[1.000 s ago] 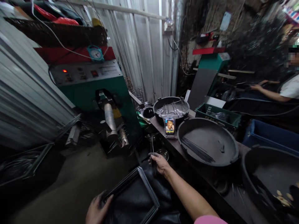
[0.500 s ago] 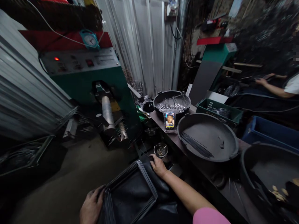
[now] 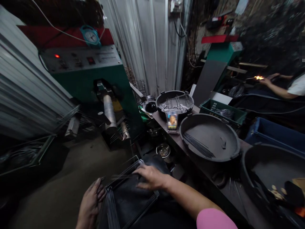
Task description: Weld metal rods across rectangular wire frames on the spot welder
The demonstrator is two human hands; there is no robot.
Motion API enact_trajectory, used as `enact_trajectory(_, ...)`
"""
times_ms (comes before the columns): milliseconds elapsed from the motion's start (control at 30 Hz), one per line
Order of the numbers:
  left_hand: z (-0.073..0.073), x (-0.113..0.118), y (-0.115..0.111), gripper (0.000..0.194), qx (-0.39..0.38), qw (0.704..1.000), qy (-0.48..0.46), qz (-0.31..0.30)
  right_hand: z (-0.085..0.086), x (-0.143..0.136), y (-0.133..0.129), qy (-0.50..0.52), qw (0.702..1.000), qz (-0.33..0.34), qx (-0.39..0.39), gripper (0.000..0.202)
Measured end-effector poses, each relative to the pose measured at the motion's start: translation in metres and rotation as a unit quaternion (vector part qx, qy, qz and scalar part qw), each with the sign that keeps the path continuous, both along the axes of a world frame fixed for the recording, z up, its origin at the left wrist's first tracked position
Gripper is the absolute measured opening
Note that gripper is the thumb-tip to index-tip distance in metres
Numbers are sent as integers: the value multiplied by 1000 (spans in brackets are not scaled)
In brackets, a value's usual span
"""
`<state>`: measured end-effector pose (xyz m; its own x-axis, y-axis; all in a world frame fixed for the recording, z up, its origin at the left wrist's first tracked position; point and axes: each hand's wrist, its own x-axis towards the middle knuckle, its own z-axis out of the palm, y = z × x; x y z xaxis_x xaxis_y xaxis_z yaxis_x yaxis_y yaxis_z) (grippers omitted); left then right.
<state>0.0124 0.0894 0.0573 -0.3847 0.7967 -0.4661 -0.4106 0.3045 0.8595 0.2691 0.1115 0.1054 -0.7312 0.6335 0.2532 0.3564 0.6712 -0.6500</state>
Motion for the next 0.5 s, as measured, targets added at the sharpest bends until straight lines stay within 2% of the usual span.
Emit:
enact_trajectory(100, 25, 17, 25, 37, 39, 999, 1, 2, 14, -19, -17, -98, 993, 63, 7, 57)
enact_trajectory(233, 47, 40, 52, 34, 95, 995, -13, -5, 17, -34, -26, -197, 976, 78, 39, 63)
enact_trajectory(367, 48, 54, 64, 31, 128, 990, -41, -37, 16, -32, -25, -233, 968, 64, 72, 63)
enact_trajectory(500, 44, 61, 68, 32, 127, 990, -49, -26, 13, -29, -25, -248, 965, 42, 77, 57)
